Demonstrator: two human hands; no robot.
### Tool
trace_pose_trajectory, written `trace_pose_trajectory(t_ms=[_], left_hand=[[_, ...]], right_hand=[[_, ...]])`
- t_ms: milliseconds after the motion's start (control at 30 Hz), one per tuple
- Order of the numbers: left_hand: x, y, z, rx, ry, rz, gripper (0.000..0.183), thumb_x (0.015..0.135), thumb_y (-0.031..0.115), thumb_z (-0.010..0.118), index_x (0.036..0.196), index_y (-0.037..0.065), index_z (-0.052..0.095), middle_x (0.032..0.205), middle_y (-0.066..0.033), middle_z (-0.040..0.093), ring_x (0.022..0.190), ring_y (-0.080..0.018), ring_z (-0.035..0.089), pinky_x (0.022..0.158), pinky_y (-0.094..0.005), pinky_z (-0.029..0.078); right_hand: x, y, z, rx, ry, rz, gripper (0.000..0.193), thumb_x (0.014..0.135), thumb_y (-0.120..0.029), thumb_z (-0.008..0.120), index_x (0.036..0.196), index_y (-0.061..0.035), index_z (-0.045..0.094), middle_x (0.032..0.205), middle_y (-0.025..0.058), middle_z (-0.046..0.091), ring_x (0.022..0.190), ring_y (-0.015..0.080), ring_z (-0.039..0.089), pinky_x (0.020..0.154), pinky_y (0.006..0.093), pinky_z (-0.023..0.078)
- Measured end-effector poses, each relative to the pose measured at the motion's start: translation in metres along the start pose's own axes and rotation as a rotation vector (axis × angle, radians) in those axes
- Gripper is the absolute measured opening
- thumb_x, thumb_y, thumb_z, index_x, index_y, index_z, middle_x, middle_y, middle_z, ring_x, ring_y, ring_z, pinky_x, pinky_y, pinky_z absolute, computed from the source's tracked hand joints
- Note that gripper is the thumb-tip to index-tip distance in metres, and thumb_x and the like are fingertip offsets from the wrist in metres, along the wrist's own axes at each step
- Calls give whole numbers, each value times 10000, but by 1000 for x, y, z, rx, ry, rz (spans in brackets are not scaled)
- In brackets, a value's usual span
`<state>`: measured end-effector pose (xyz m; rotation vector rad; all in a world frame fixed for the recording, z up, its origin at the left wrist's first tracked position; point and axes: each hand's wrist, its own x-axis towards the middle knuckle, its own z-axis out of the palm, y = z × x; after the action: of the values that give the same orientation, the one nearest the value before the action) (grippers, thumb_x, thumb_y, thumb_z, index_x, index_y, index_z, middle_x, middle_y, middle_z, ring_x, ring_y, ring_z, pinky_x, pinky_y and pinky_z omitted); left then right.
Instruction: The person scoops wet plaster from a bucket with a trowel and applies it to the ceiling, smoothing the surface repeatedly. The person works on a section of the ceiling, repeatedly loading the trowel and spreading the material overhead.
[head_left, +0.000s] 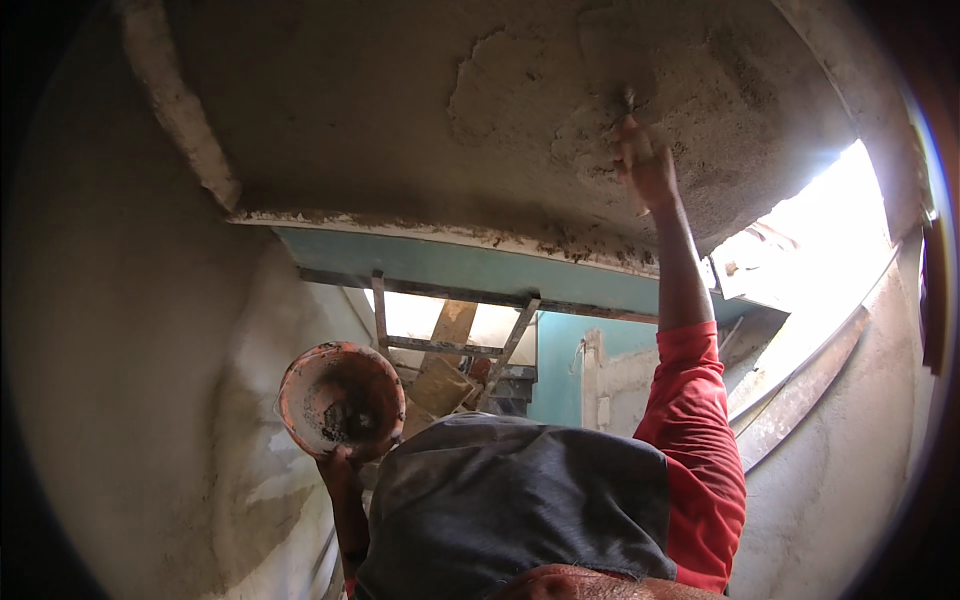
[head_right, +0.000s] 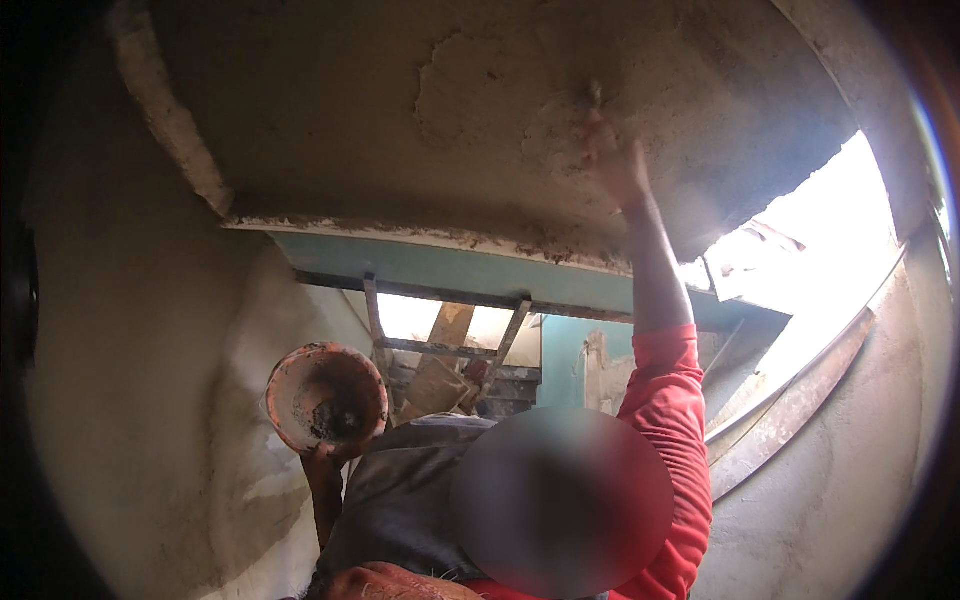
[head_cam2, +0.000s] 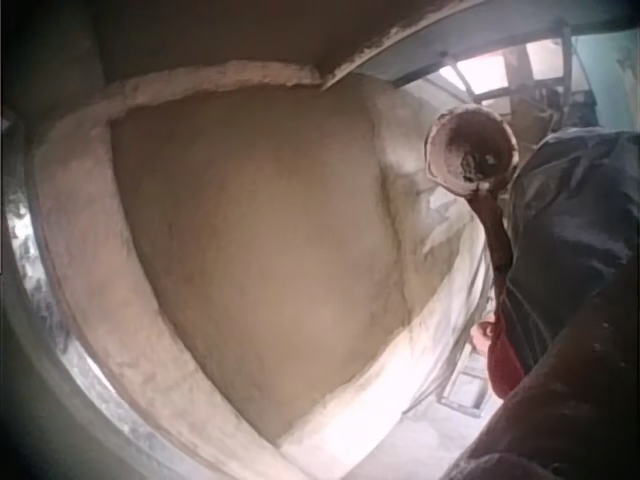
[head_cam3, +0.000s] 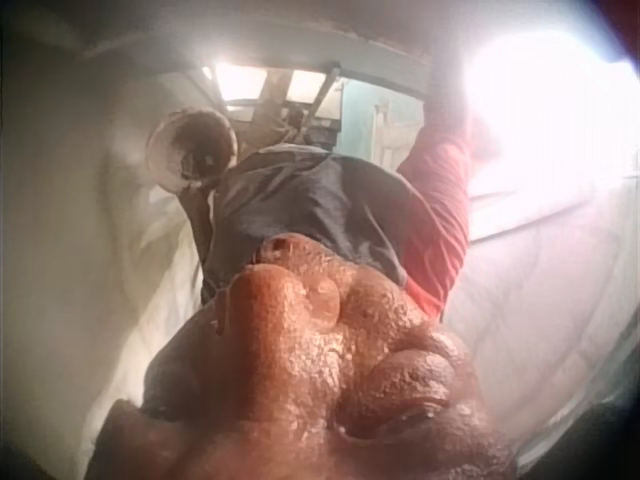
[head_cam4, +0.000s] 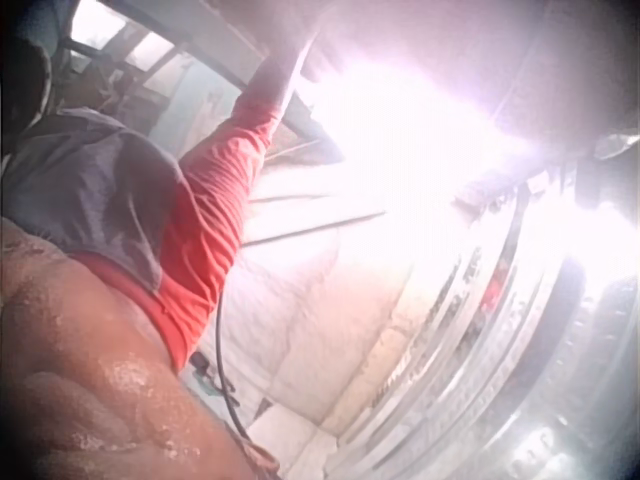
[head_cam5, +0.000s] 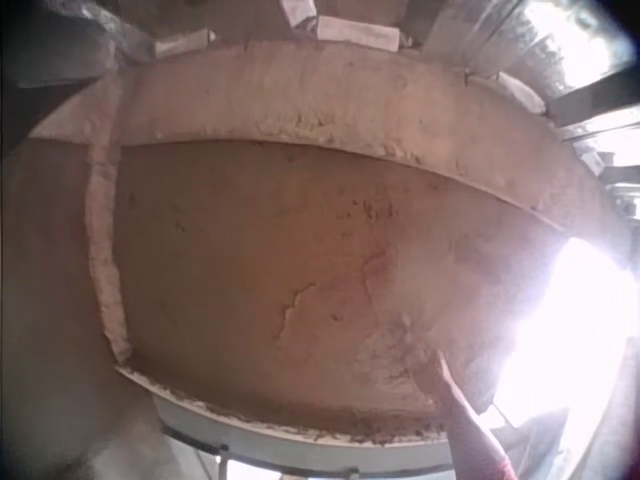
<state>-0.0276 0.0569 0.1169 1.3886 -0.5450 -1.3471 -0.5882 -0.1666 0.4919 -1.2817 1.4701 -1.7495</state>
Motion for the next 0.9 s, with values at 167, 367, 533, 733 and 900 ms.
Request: trace_pose_trajectory(t_ms=[167,367,533,733,900], left_hand=[[13,0,-10,48,-38,-30,524,816,85,602,1324,-4,510,1157,-118,620,949,-275,650,786,-414,582],[16,15,-15,1165,-313,473,265,892,208,664,922,-39,573,941,-115,596,878,-244,634,721,-392,552],[13,15,-4,814,-277,306,234,897,133,623,1011,-40,513,924,-124,559,824,-237,636,723,-392,558],[24,5,-12,425,-166,128,339,848,50,596,1143,-8,441,975,-140,544,839,-245,641,712,-401,567],[24,24,2,58,-90,-73,458,833,42,587,1273,-3,470,1094,-141,582,889,-265,655,715,-395,579]], right_hand=[[-10,15,43,-424,-211,-15,387,1117,-353,468,1341,-66,599,853,36,627,677,125,572,580,297,481],[-16,25,87,-649,-311,-22,359,1083,-309,510,1358,-114,632,797,47,619,684,150,606,645,325,514],[-28,56,77,-832,-357,-332,404,1063,-379,507,1299,-88,656,829,192,677,768,280,682,733,433,525],[-51,40,32,-1056,-400,-91,519,1073,-444,429,1540,-221,471,1320,262,636,1198,457,612,1036,526,486],[-39,-1,18,-1122,-231,-58,482,1071,-461,442,1440,-170,548,1230,251,674,1146,439,643,982,530,499]])
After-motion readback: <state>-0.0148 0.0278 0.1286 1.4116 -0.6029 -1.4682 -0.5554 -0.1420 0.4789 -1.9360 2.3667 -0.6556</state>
